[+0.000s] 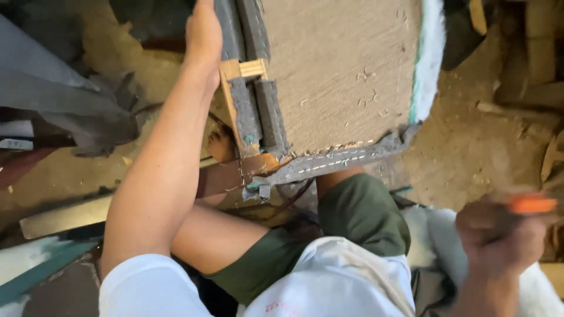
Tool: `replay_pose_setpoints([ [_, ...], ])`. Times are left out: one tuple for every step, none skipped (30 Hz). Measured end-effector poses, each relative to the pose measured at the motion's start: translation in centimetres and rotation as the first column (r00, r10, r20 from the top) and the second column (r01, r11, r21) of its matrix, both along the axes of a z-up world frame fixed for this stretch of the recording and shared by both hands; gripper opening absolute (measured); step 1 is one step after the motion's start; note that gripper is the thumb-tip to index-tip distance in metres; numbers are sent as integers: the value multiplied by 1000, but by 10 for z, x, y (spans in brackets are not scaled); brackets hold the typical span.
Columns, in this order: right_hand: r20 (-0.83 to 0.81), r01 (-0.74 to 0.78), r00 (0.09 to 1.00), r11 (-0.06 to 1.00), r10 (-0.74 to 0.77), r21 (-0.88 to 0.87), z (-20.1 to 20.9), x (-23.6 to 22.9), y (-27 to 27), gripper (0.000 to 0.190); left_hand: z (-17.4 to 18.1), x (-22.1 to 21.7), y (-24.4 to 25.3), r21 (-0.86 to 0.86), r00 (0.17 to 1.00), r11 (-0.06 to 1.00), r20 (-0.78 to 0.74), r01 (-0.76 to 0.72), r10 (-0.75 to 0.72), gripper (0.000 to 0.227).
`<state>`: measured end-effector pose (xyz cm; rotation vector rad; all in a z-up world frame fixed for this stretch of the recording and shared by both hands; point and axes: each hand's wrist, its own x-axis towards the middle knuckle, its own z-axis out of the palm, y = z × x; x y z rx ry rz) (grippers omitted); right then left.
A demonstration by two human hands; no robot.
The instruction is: Removing staples from a wooden chair frame using a screwdriver as a prying tool to strip the old upholstery.
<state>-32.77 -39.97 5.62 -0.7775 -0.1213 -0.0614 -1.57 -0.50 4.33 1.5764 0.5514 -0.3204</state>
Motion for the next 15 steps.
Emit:
replay_pose_setpoints([
  [-108,103,969,759,-224,-643,-2,-17,-1,36,3,1,-1,-15,1000,1000,-1,-5,5,93],
  [-47,34,886,166,-460,-985,-7,-34,-1,30,5,3,-1,-30,1000,999,-3,-11,10,94],
  [-49,31,886,162,-462,-986,0,-29,13,30,-1,5,0,-34,1000,999,-6,-10,9,94],
  [120,82,937,-127,-327,-989,5,-25,28,30,-9,8,1,-43,999,999,-12,-32,32,94],
  [234,164,962,-392,-139,-905,10,-20,43,30,-16,10,3,-49,998,997,-21,-57,56,95],
  [228,158,964,-394,-138,-906,11,-18,44,30,-19,6,2,-51,998,997,-28,-58,56,95],
  [246,182,964,-429,-99,-885,11,-12,46,30,-19,6,2,-49,998,997,-24,-52,51,95],
  [262,207,963,-462,-59,-862,11,-6,48,30,-19,7,3,-47,999,998,-21,-46,45,95],
  [269,216,962,-463,-51,-860,10,-5,48,30,-17,8,3,-49,999,997,-14,-53,52,95],
  [264,192,961,-494,-80,-848,9,-3,48,30,-16,10,3,-46,999,998,-9,-47,46,95],
  [255,161,960,-524,-111,-836,9,-4,47,30,-16,10,3,-43,999,998,-9,-38,38,95],
  [256,164,961,-525,-107,-835,11,-1,48,30,-13,10,3,-45,999,998,-9,-42,41,95],
  [266,181,960,-541,-83,-821,12,0,49,30,-11,10,2,-45,998,998,-33,-47,45,93],
  [276,198,959,-556,-59,-807,13,1,49,31,-9,9,1,-45,997,998,-57,-52,50,91],
  [271,194,961,-556,-59,-809,16,2,50,31,-12,9,1,-44,997,998,-62,-52,49,91],
])
